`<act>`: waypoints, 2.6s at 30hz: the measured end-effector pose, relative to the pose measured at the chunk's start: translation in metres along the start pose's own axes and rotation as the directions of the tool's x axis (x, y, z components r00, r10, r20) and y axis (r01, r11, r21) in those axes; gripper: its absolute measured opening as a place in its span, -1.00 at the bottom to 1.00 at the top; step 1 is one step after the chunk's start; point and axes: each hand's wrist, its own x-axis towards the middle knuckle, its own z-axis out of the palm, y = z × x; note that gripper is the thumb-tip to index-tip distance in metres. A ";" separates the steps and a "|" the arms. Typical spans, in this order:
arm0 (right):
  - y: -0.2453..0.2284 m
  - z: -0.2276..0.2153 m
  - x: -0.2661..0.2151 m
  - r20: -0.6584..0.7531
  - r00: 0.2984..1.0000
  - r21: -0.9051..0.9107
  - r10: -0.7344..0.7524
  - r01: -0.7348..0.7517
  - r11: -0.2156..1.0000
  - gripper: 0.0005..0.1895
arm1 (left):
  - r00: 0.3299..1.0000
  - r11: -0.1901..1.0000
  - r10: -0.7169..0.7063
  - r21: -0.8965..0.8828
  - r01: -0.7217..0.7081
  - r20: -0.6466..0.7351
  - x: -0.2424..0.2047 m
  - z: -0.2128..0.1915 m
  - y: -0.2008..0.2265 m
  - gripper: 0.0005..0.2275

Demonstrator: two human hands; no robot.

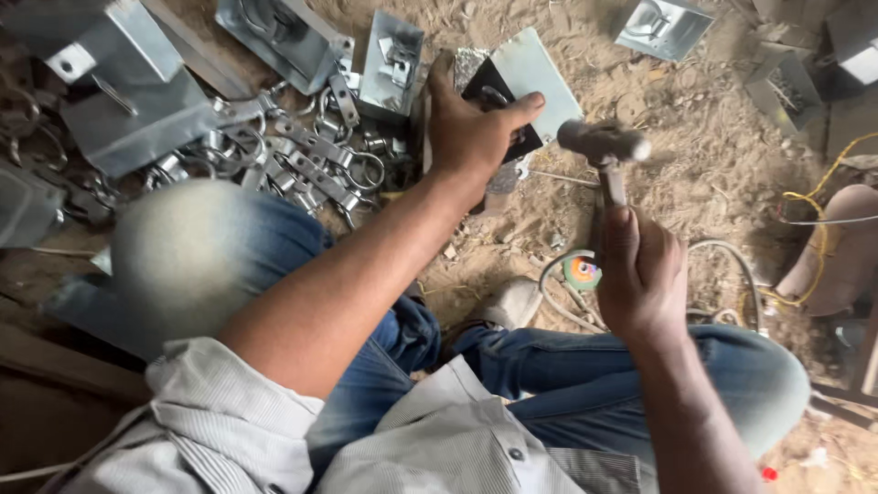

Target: The person welds a metal bracket onto a small metal box with a welding electrode while sitting on the ground. They then use a hammer to tap the metal and a metal rod to pry or position parts, handling various metal components in the workshop.

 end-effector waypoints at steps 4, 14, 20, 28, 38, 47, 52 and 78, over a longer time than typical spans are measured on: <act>0.002 0.015 0.003 0.123 0.942 -0.282 0.312 -0.268 0.921 -0.39 | 0.992 0.984 -0.117 -0.125 0.123 0.053 -0.008 -0.005 0.006 0.05; 0.020 0.021 -0.004 0.064 0.988 -0.184 0.143 -0.129 0.974 -0.47 | 0.998 0.993 -0.029 -0.117 0.034 0.051 -0.007 -0.003 -0.002 0.05; 0.041 0.034 -0.003 -0.020 0.996 -0.397 -0.086 0.071 0.915 -0.64 | 0.998 0.996 -0.049 -0.073 0.052 0.039 -0.003 -0.001 -0.006 0.05; 0.020 0.017 -0.006 -0.133 0.990 -0.065 -0.048 0.040 0.997 -0.46 | 0.999 0.998 -0.046 0.032 0.046 -0.002 -0.003 -0.001 -0.003 0.03; 0.023 0.033 -0.001 -0.014 0.999 -0.224 -0.045 0.041 0.974 -0.52 | 0.995 0.988 -0.079 -0.128 0.086 0.060 -0.003 0.000 -0.004 0.01; 0.031 0.039 -0.004 -0.069 0.997 -0.161 -0.026 0.015 0.987 -0.50 | 0.998 0.995 -0.029 -0.096 0.033 0.048 -0.005 0.000 -0.004 0.01; 0.039 0.039 -0.001 -0.114 0.989 -0.099 -0.093 0.082 0.992 -0.48 | 0.998 0.990 -0.010 -0.141 0.018 0.056 -0.005 0.000 -0.004 0.01; 0.050 0.066 0.018 -0.050 0.980 0.117 0.192 -0.185 0.976 -0.33 | 0.919 0.925 0.381 -0.043 -0.378 0.099 -0.037 -0.012 -0.067 -0.48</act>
